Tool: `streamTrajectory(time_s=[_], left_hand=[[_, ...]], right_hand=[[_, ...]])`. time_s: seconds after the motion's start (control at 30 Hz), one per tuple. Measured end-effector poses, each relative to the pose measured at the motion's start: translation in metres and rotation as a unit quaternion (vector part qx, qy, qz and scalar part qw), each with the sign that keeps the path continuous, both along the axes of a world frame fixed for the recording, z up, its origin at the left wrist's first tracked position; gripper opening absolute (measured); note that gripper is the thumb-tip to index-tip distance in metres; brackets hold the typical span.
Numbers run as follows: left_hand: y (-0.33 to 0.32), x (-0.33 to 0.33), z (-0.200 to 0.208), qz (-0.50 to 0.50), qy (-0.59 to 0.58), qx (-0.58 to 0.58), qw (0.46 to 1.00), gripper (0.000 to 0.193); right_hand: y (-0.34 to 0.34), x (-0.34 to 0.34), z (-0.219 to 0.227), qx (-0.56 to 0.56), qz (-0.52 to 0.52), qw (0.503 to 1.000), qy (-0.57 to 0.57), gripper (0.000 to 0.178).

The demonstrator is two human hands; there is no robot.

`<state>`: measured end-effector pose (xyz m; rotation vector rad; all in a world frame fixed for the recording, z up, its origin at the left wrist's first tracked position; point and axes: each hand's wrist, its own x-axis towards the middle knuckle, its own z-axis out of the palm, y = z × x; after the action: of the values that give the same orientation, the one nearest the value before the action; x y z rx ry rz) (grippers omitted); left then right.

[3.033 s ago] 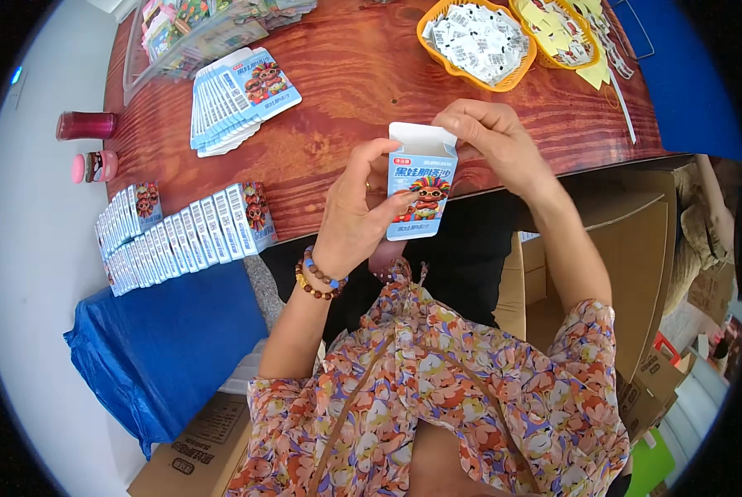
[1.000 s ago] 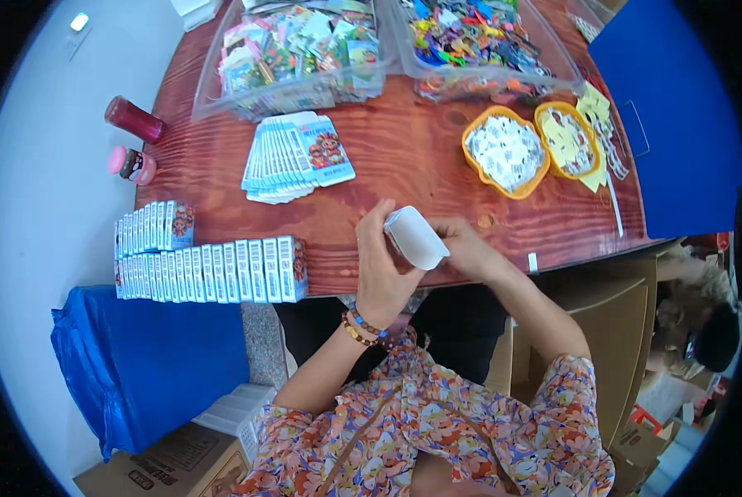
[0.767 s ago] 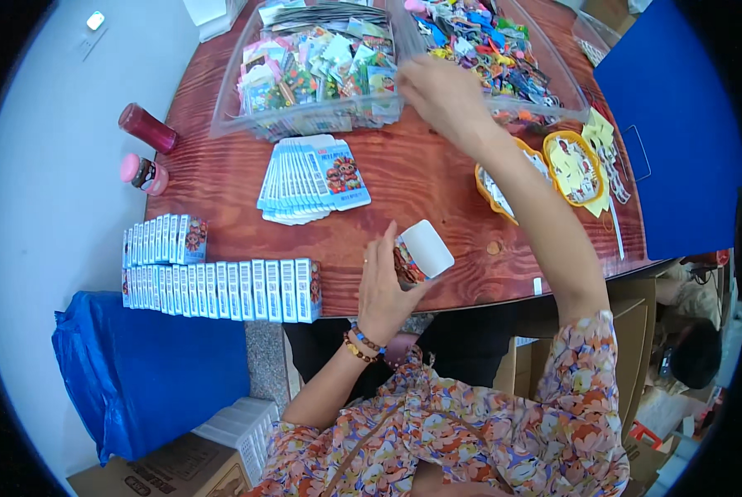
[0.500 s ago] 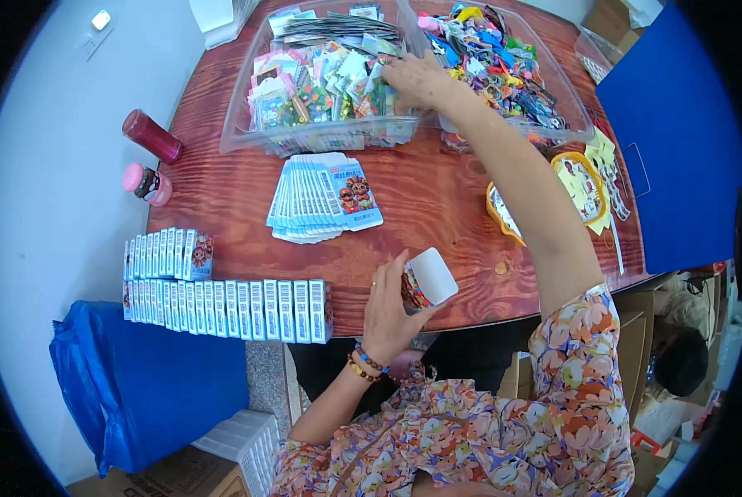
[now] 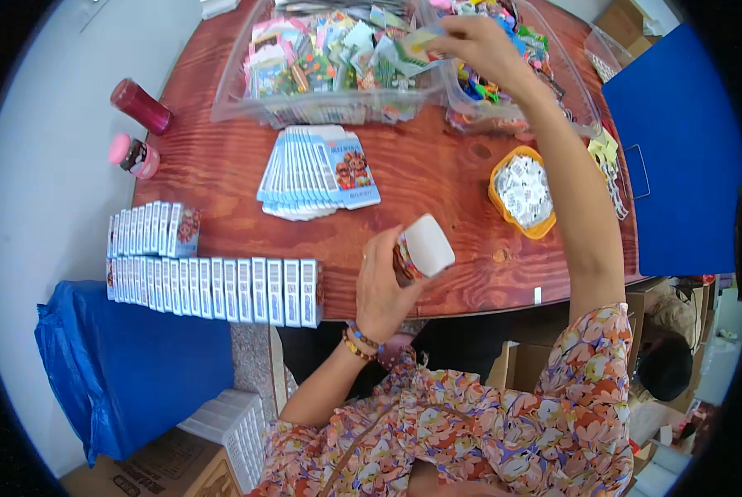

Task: Manually packaging small toy items and paper inserts into plastic containers at a workstation.

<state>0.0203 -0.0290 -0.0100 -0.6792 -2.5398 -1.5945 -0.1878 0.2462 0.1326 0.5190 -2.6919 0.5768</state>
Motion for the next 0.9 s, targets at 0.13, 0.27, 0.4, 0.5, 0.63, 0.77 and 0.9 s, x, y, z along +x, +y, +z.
streamTrajectory(time_s=[0.13,0.27,0.4,0.5,0.63,0.77,0.9], left_hand=[[0.007,-0.007,0.007,0.043,-0.039,0.046,0.997,0.076],[0.012,-0.013,-0.003,0.067,-0.037,0.017,0.997,0.080],[0.020,-0.010,-0.002,0.025,0.029,-0.065,0.997,0.083],[0.025,-0.006,-0.001,0.018,0.082,-0.094,0.992,0.083],[0.033,-0.005,0.000,0.005,0.081,-0.085,0.993,0.084],[0.022,-0.011,0.003,0.017,0.024,-0.103,0.994,0.084],[0.030,-0.010,0.010,0.011,0.055,-0.098,0.994,0.079]], right_hand=[[-0.034,0.107,0.014,-0.233,-0.025,0.955,-0.182,0.024],[-0.062,0.188,-0.010,-0.316,-0.069,0.902,-0.286,0.019],[-0.044,0.211,-0.033,-0.184,-0.056,0.936,-0.296,0.017],[-0.049,0.202,-0.020,-0.118,-0.061,0.924,-0.357,0.021],[-0.055,0.202,-0.023,-0.133,-0.074,0.918,-0.367,0.026],[-0.043,0.183,-0.011,-0.194,-0.118,0.942,-0.249,0.027],[0.032,0.117,-0.015,0.002,-0.267,0.962,-0.057,0.026]])
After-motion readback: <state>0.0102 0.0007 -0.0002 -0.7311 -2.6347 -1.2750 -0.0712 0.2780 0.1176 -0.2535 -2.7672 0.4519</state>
